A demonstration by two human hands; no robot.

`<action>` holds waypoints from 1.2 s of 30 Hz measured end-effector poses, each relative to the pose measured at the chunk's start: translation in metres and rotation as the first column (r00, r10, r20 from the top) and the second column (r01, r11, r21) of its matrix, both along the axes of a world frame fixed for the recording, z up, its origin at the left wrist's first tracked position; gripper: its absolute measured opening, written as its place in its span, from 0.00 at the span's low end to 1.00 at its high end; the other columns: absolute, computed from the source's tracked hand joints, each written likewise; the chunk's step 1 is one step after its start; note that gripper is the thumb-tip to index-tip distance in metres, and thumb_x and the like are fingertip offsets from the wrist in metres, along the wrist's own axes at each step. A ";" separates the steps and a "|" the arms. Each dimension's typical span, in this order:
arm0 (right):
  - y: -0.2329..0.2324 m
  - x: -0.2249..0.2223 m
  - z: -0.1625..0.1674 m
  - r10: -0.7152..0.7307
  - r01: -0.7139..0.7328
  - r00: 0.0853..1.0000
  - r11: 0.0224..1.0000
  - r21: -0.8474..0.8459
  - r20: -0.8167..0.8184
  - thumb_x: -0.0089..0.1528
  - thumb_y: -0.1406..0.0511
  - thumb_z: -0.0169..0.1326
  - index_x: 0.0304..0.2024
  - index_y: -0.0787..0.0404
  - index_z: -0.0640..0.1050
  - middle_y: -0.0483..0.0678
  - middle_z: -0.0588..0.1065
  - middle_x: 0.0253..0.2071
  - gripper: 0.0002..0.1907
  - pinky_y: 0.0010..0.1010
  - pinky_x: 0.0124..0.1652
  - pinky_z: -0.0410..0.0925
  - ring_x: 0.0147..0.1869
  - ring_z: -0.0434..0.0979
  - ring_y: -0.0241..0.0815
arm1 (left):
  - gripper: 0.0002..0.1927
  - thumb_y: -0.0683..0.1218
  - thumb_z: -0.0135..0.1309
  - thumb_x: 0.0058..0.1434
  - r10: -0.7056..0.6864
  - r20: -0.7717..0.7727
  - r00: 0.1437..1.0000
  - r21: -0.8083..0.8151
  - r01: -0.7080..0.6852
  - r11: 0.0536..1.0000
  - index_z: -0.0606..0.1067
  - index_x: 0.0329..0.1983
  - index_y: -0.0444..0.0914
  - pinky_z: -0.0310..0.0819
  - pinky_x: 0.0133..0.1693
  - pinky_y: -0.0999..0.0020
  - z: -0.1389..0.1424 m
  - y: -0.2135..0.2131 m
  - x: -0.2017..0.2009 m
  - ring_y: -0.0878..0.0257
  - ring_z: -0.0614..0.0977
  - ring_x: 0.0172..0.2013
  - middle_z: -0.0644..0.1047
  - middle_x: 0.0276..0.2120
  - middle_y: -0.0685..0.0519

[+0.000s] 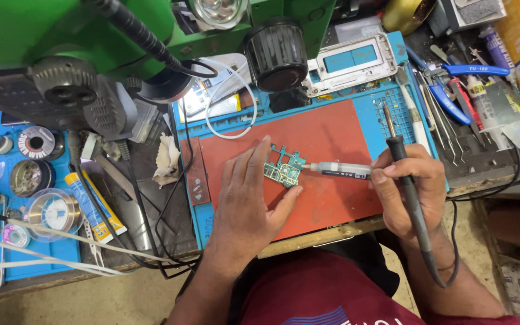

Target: The person uses a soldering iron to apply solder to several points on a small green circuit board. They repeatedly heat the iron in a stand and touch it to different pads on the board, occasionally using a small tool to adjust components.

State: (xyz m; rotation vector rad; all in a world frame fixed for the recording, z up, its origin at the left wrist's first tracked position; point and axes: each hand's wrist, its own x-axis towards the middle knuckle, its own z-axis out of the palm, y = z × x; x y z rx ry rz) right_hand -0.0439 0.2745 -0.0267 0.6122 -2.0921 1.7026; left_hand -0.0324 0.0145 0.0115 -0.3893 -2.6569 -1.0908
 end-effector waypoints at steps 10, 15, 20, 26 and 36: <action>0.001 0.000 -0.015 -0.003 0.005 0.999 0.999 0.040 -0.049 0.68 0.77 0.55 0.48 0.58 0.68 0.52 0.70 0.42 0.13 0.25 0.35 0.73 0.36 0.77 0.36 | 0.45 0.48 0.68 0.57 0.002 0.004 1.000 0.010 -0.002 1.000 0.58 0.72 0.32 0.66 0.62 0.51 -0.001 -0.001 0.000 0.42 0.71 0.61 0.71 0.60 0.39; 0.004 -0.001 -0.015 -0.028 0.043 0.996 0.982 0.183 -0.088 0.66 0.77 0.56 0.46 0.57 0.68 0.53 0.72 0.42 0.14 0.25 0.34 0.72 0.36 0.77 0.37 | 0.44 0.48 0.68 0.57 -0.002 0.001 1.000 0.009 0.002 1.000 0.59 0.72 0.32 0.67 0.62 0.51 -0.001 -0.002 0.000 0.43 0.71 0.61 0.71 0.60 0.39; 0.004 -0.002 -0.015 -0.032 0.055 0.994 0.974 0.219 -0.106 0.67 0.78 0.56 0.46 0.57 0.67 0.52 0.73 0.39 0.15 0.24 0.35 0.71 0.36 0.76 0.36 | 0.45 0.49 0.68 0.58 -0.008 0.004 1.000 0.006 0.008 1.000 0.58 0.72 0.31 0.67 0.61 0.51 -0.002 -0.002 0.000 0.42 0.71 0.61 0.70 0.61 0.39; 0.004 -0.002 -0.015 -0.033 0.062 0.992 0.970 0.235 -0.124 0.67 0.79 0.56 0.46 0.57 0.67 0.51 0.73 0.38 0.15 0.25 0.35 0.70 0.36 0.76 0.36 | 0.45 0.50 0.68 0.58 -0.019 0.029 0.999 0.000 0.019 1.000 0.57 0.72 0.32 0.67 0.61 0.50 -0.003 -0.002 0.000 0.43 0.71 0.61 0.70 0.61 0.38; 0.002 0.000 -0.016 -0.044 0.073 0.990 0.972 0.222 -0.132 0.66 0.80 0.56 0.44 0.57 0.67 0.51 0.74 0.39 0.16 0.24 0.35 0.70 0.36 0.76 0.36 | 0.45 0.50 0.67 0.59 -0.019 0.032 0.999 -0.002 0.019 1.000 0.57 0.72 0.32 0.67 0.62 0.50 -0.004 -0.003 0.000 0.42 0.71 0.62 0.70 0.62 0.38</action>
